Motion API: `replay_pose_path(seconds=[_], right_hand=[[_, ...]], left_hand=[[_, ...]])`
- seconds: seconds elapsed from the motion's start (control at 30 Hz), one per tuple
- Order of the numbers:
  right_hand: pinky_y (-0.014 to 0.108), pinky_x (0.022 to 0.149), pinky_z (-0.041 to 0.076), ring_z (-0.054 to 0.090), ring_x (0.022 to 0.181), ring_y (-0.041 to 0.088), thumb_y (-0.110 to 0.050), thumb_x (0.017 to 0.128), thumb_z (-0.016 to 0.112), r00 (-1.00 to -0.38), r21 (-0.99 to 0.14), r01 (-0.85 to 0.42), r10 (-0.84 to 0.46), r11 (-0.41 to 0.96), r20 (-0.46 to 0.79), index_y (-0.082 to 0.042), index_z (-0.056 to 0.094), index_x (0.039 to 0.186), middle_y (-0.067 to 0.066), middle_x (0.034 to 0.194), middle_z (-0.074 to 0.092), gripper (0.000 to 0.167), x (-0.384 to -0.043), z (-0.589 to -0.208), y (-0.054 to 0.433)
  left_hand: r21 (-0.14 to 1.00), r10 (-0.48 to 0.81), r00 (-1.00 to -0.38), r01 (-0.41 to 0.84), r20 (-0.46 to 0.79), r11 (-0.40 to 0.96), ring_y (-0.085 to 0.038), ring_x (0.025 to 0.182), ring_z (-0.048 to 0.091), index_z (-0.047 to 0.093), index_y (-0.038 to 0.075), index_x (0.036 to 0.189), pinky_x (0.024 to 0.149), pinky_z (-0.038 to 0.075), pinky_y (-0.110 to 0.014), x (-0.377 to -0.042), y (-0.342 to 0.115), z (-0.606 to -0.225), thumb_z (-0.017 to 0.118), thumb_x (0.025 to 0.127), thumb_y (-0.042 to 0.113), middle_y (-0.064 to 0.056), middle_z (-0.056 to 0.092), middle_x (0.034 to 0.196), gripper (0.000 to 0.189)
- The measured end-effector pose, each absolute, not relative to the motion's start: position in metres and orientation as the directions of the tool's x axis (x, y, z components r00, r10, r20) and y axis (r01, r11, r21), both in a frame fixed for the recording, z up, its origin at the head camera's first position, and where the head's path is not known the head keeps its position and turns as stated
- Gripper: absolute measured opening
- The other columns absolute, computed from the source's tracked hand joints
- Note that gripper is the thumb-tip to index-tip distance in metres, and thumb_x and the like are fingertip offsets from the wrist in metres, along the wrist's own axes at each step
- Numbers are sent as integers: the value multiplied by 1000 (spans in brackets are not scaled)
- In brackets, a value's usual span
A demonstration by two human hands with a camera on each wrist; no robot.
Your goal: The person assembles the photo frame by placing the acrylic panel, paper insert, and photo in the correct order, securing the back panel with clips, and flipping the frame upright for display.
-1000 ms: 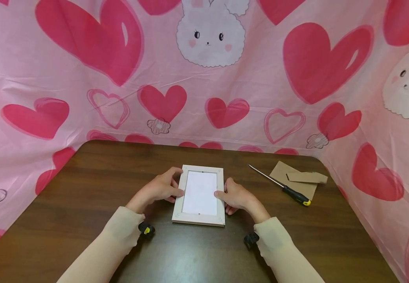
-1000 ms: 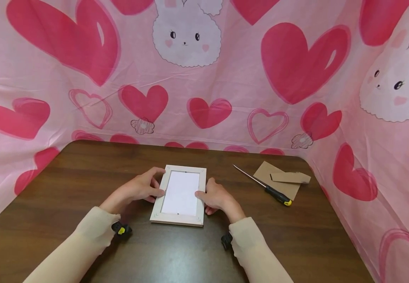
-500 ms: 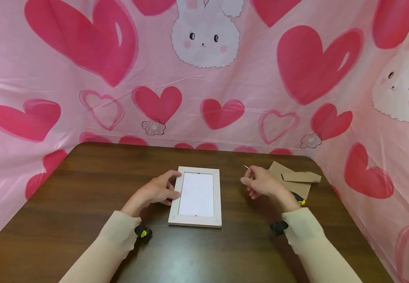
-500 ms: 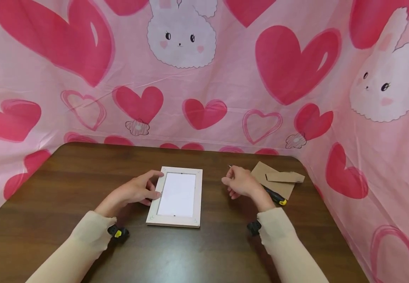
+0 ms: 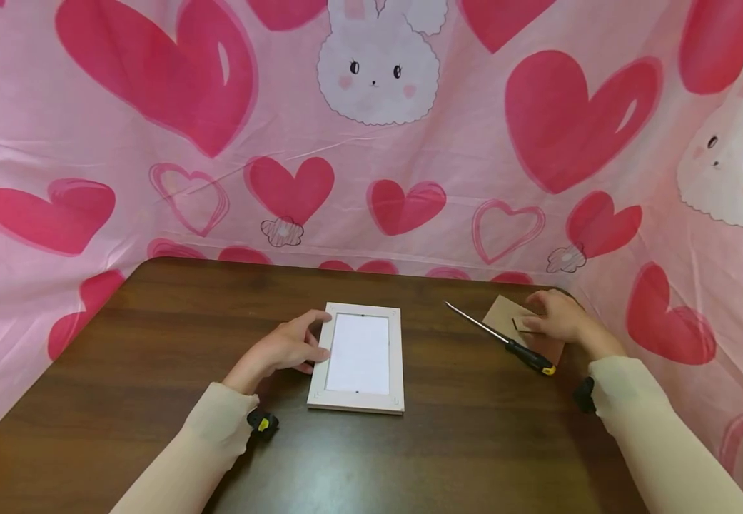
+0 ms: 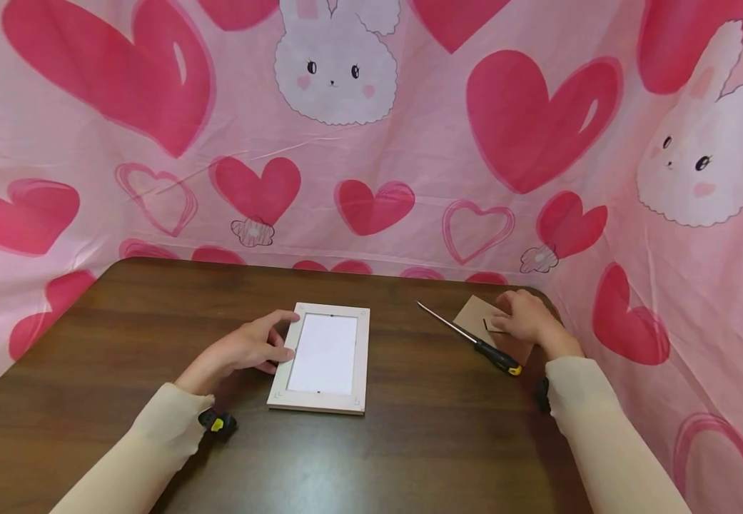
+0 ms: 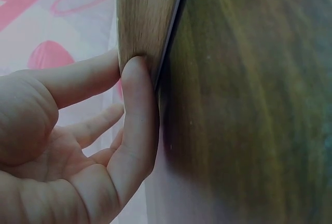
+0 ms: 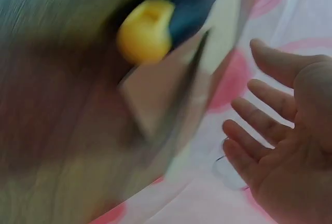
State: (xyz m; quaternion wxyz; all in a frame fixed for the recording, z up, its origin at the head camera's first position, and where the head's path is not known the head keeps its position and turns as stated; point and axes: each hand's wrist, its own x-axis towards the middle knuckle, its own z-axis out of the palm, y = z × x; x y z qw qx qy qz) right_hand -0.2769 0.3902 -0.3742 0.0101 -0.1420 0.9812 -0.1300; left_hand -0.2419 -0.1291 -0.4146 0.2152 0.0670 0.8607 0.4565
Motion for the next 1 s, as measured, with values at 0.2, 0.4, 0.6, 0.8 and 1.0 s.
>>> replay_pose_path(seconds=[0.2,0.4,0.6,0.8,1.0], right_hand=[[69,104,45,55,118,57,-24,94,80,-958,-204,-271,-285,941,-39,22,59,127,38,118,65,60,-281,-386,411],[67,102,47,57,116,58,-24,92,82,-954,-186,-267,-287,946,-89,22,59,124,39,116,64,61,-280,-389,412],[67,103,46,56,115,59,-24,91,83,-956,-132,-252,-268,959,-121,23,59,124,41,116,63,63,-281,-393,413],[66,101,48,61,113,58,-24,89,85,-962,-135,-233,-249,963,-114,22,62,119,37,113,68,60,-285,-398,416],[64,96,51,63,102,51,-30,90,83,-964,-185,-101,-142,978,-226,24,59,118,36,109,68,66,-282,-387,417]], left_hand=[[820,319,-898,-75,-303,567,-26,88,61,45,15,158,77,65,-36,-241,-130,-417,80,95,11,-15,59,100,72],[826,326,-897,-73,-300,559,-26,89,61,44,15,158,77,65,-37,-240,-131,-418,80,95,11,-15,60,100,72],[824,329,-897,-66,-297,563,-26,88,61,44,15,158,77,65,-36,-239,-132,-419,80,95,11,-15,60,100,73],[825,332,-898,-56,-288,563,-26,88,61,44,15,158,77,65,-36,-239,-132,-419,79,96,11,-15,60,100,72],[827,335,-898,-55,-287,560,-26,87,61,43,15,159,77,65,-36,-239,-133,-420,79,95,11,-14,59,100,73]])
